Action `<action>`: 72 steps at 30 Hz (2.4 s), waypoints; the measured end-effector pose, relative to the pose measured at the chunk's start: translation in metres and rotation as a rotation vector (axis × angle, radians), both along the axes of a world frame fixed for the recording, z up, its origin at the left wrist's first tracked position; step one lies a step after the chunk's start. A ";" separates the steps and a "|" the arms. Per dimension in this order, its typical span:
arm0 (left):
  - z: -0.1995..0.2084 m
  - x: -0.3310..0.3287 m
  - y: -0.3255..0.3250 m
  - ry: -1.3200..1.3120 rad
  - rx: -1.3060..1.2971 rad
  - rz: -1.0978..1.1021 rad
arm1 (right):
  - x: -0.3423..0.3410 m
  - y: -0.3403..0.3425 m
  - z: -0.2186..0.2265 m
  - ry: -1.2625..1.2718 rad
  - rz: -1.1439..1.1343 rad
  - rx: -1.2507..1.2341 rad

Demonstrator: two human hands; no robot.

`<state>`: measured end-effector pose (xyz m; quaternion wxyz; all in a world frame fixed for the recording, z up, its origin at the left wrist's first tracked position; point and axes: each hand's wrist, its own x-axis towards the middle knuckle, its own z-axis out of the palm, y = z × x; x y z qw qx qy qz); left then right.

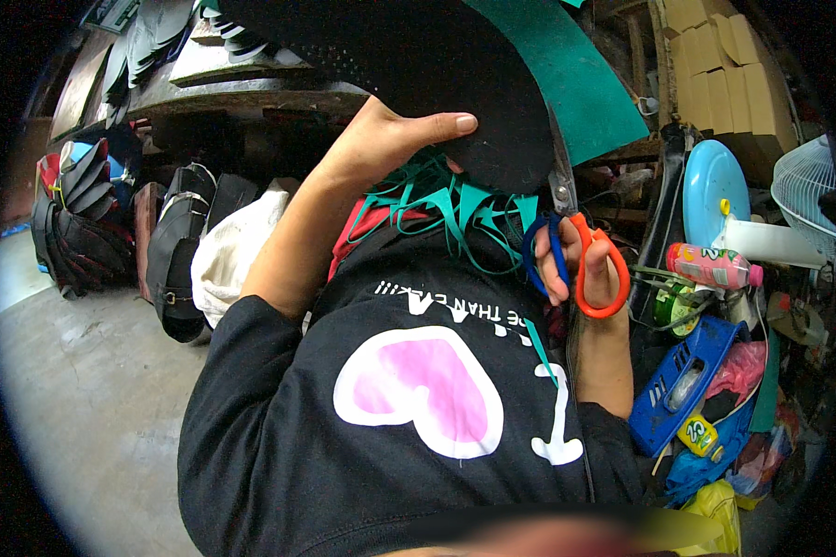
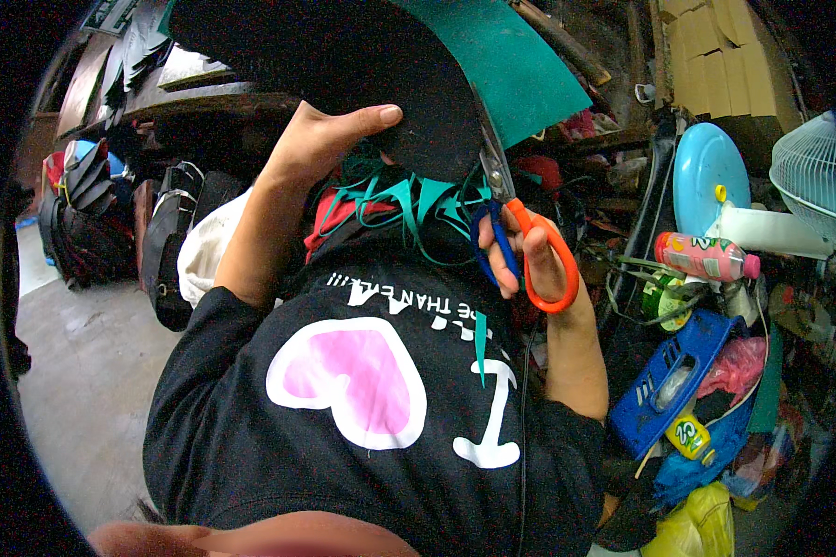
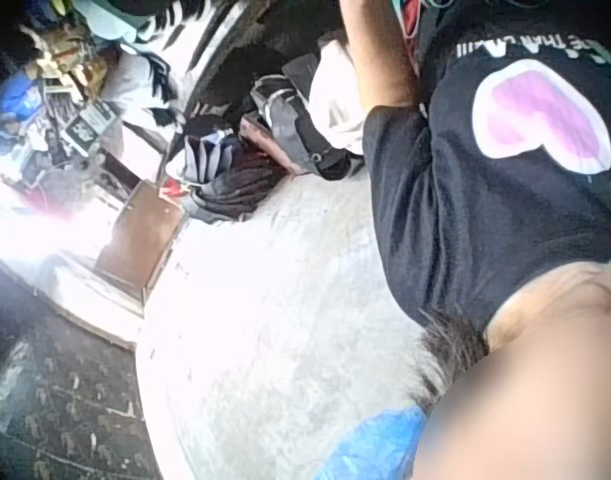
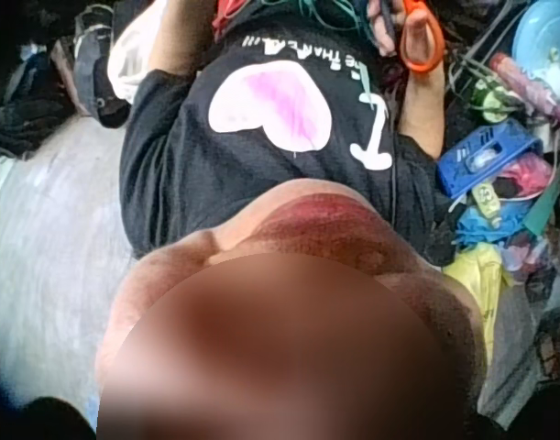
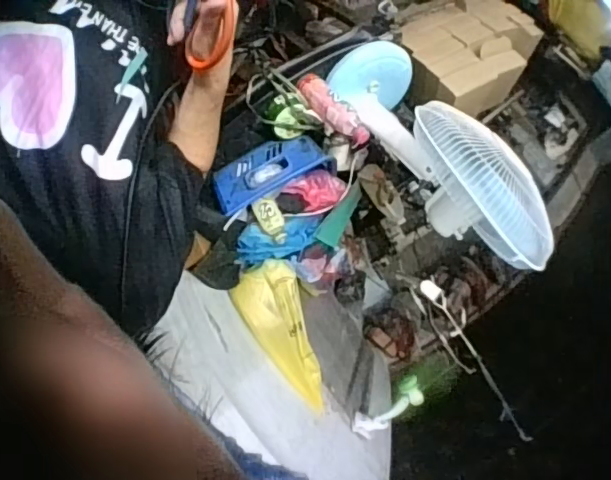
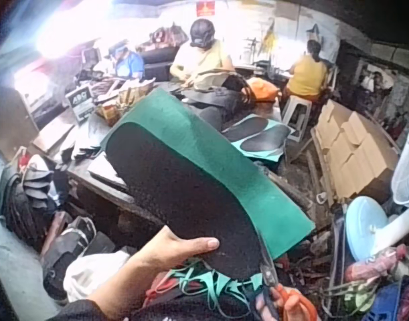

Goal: The person uses red-handled scissors to trim the edges of black shoe insoles that are attached to a green backing sheet. They repeatedly rotate the insole and cut along the perimeter to shape it, then place the finished piece on a nearby pile.

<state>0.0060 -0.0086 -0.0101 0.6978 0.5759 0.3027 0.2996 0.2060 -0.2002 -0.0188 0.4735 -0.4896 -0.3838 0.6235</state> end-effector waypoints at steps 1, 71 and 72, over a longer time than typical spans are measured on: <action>0.001 -0.001 0.001 0.012 0.012 -0.006 | 0.003 -0.001 0.002 -0.015 0.022 -0.029; -0.006 -0.002 0.008 0.217 -0.142 -0.523 | 0.001 0.012 0.002 -0.096 0.009 -0.019; -0.007 -0.002 0.009 0.201 -0.152 -0.531 | 0.002 0.010 0.001 -0.117 -0.018 -0.034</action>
